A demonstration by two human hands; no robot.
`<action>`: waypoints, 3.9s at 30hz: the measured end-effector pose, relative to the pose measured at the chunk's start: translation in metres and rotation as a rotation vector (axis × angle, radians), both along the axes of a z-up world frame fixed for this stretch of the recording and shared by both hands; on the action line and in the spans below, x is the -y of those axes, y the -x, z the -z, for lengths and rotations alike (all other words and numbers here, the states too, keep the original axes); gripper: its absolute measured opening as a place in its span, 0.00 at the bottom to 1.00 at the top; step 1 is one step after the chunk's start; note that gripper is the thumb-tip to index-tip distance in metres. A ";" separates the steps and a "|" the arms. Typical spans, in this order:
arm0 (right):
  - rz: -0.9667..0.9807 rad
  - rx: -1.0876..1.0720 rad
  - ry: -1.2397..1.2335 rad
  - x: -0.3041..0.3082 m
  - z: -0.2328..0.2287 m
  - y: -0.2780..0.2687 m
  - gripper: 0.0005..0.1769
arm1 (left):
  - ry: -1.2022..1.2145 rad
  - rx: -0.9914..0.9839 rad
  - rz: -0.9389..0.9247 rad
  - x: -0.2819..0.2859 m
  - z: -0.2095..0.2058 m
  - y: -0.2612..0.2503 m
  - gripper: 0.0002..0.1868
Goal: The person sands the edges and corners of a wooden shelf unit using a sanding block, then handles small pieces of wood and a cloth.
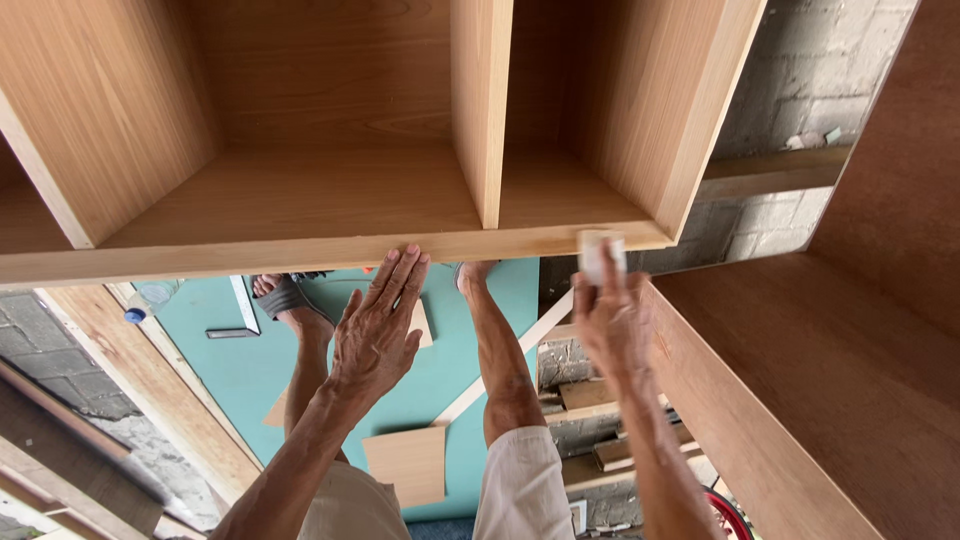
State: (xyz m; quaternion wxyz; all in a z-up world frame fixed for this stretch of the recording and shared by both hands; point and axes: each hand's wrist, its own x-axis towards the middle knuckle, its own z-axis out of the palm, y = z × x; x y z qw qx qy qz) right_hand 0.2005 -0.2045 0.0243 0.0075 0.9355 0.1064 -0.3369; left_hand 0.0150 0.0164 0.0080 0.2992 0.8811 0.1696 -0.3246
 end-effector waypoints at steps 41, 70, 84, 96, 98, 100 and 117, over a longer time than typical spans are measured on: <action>-0.090 -0.016 -0.031 0.010 -0.003 0.011 0.32 | -0.203 -0.006 -0.020 -0.051 -0.002 0.049 0.52; -0.812 -0.001 -0.030 -0.199 0.025 0.176 0.25 | -0.038 0.350 -0.679 -0.095 -0.034 0.128 0.32; 1.288 0.015 -0.727 -0.019 -0.017 0.071 0.24 | 1.272 -0.167 -0.929 0.078 -0.066 0.003 0.47; 1.631 -0.290 -0.833 0.057 -0.055 0.027 0.45 | 1.096 -0.009 -1.166 0.105 -0.029 -0.030 0.15; 1.386 -0.186 -0.834 0.103 -0.061 -0.003 0.47 | 1.167 -0.136 -1.098 0.084 -0.041 -0.038 0.14; 1.127 -0.417 -0.864 0.141 -0.054 -0.024 0.46 | 1.231 -0.149 -0.929 0.070 -0.043 -0.041 0.13; 0.402 -0.705 -0.514 0.041 -0.084 0.049 0.29 | 1.346 -0.329 -1.156 0.076 -0.047 -0.061 0.42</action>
